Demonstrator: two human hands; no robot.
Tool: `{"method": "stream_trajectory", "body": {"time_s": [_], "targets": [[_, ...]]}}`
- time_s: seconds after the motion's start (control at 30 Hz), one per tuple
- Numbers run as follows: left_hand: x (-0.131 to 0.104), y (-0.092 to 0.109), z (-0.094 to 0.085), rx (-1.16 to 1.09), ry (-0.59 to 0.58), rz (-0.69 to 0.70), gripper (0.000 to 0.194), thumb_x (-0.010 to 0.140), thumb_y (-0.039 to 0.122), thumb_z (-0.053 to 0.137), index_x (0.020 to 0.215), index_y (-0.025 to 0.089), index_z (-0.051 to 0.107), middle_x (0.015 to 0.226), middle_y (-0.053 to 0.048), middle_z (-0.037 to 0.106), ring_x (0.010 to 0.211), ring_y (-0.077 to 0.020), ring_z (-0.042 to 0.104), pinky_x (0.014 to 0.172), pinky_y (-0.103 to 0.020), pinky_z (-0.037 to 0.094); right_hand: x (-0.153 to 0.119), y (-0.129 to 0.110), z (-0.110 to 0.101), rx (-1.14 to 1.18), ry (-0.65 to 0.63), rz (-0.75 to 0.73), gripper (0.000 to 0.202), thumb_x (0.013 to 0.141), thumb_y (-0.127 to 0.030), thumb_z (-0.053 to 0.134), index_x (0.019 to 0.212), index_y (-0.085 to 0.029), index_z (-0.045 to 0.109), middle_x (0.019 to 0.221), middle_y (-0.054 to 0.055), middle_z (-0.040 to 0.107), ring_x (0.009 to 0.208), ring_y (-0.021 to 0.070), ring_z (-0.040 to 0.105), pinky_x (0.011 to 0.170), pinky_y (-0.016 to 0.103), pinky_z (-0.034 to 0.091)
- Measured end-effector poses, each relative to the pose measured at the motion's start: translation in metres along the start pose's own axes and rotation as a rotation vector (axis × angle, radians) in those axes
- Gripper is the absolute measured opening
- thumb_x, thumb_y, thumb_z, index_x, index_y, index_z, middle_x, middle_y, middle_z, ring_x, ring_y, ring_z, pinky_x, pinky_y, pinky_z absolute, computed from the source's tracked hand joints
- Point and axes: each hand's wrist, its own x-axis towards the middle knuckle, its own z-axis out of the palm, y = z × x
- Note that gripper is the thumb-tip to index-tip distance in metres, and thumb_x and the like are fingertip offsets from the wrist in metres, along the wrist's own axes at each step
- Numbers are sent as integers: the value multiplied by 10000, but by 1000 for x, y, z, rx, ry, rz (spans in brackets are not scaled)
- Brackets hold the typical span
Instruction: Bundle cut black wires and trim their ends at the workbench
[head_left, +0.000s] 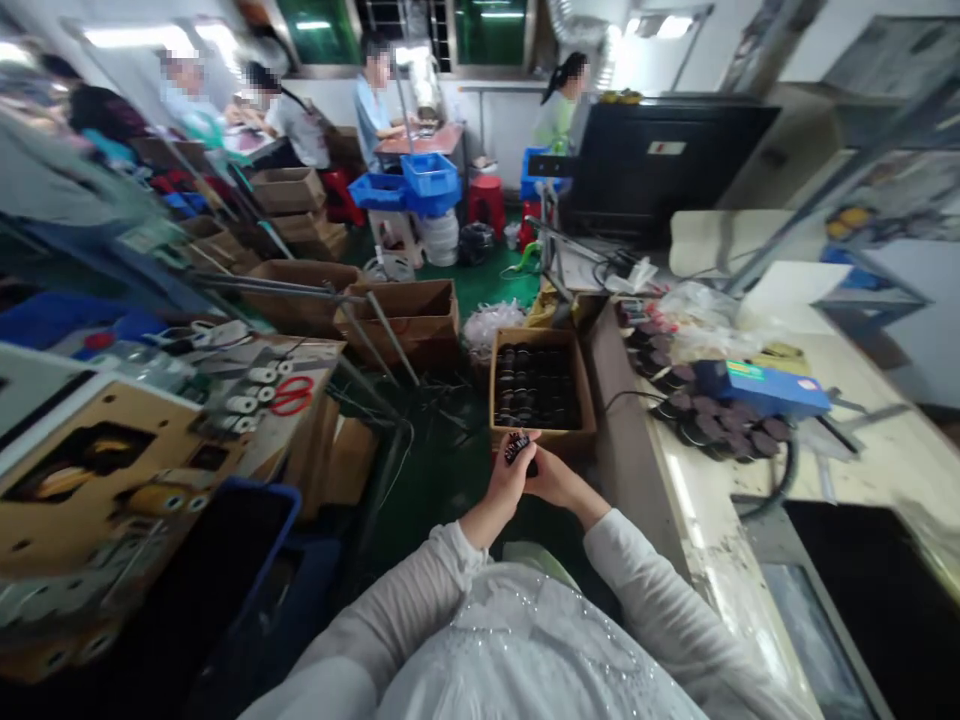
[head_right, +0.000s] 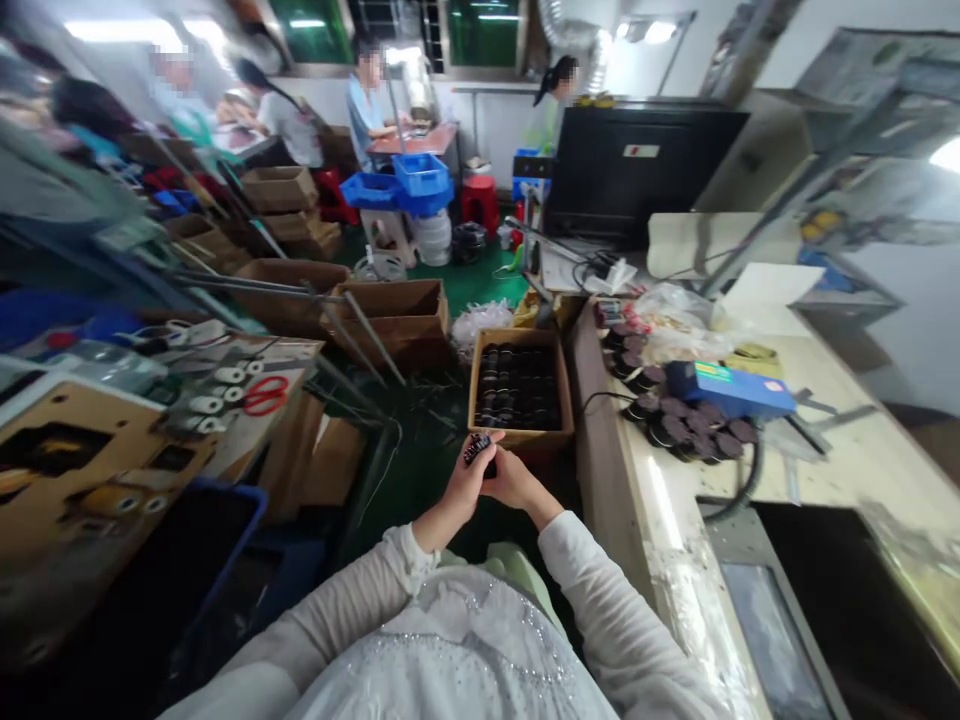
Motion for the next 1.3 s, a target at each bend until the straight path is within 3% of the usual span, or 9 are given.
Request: {"method": "stream_trajectory", "body": {"time_s": [0.2, 0.33, 0.47, 0.6, 0.77, 0.83, 1.07, 1.2, 1.3], "targets": [[0, -13, 75, 154, -194, -70, 268, 866, 323, 546, 1094, 214, 635, 1201, -54, 654, 1179, -207, 559, 1080, -378, 350, -49, 18, -53, -37, 270, 137, 357, 668, -172, 646, 1025, -148, 643, 1008, 82, 704, 963, 266, 640, 859, 386, 500], [-1, -21, 112, 176, -301, -144, 270, 814, 352, 638, 1039, 207, 604, 1158, -74, 671, 1118, -218, 604, 1040, -393, 401, -73, 24, -77, 68, 392, 169, 209, 681, -170, 606, 884, -156, 658, 850, 32, 696, 872, 238, 633, 774, 335, 503], [5, -23, 132, 136, -546, -216, 603, 619, 364, 826, 1112, 187, 527, 1226, -132, 632, 1126, -251, 599, 1018, -418, 423, -92, 31, -95, 374, 459, 215, 71, 694, -214, 610, 751, -172, 617, 691, -19, 634, 673, 155, 575, 627, 266, 473], [29, -19, 146, 15, -885, -366, 920, 513, 421, 879, 1278, 176, 431, 1259, -177, 605, 1123, -288, 599, 972, -418, 448, -105, 34, -107, 695, 531, 294, 167, 576, -206, 698, 691, -171, 582, 596, -46, 568, 561, 104, 513, 552, 230, 417], [65, -15, 166, -32, -1195, -576, 1056, 466, 428, 894, 1372, 188, 408, 1127, -150, 677, 974, -286, 655, 839, -391, 490, -102, 24, -117, 906, 497, 264, 138, 536, -149, 647, 622, -172, 542, 543, -49, 556, 520, 78, 498, 493, 189, 363], [73, -14, 172, -46, -1231, -624, 1031, 468, 367, 897, 1370, 193, 430, 1074, -128, 695, 947, -269, 658, 821, -371, 490, -96, 21, -119, 943, 515, 297, 163, 516, -133, 647, 625, -176, 534, 542, -52, 565, 519, 81, 512, 483, 183, 366], [76, -18, 183, 0, -1149, -700, 743, 543, 211, 812, 1240, 164, 559, 1032, -99, 696, 836, -208, 657, 747, -318, 504, -87, 25, -124, 884, 562, 403, 220, 558, -217, 724, 713, -173, 574, 589, -26, 627, 562, 114, 586, 536, 218, 439], [73, -23, 195, -33, -1145, -803, 715, 568, 252, 808, 1228, 178, 544, 1056, -112, 690, 798, -219, 669, 704, -344, 529, -110, 27, -148, 714, 448, 403, 400, 612, -473, 755, 824, -147, 659, 758, 35, 696, 739, 174, 645, 648, 282, 494], [70, -28, 211, -52, -1102, -809, 703, 581, 249, 813, 1219, 178, 528, 1057, -111, 696, 792, -220, 677, 713, -358, 532, -139, 26, -168, 514, 570, 467, 475, 636, -562, 742, 859, -147, 681, 845, 45, 685, 798, 187, 619, 655, 284, 494]]}}
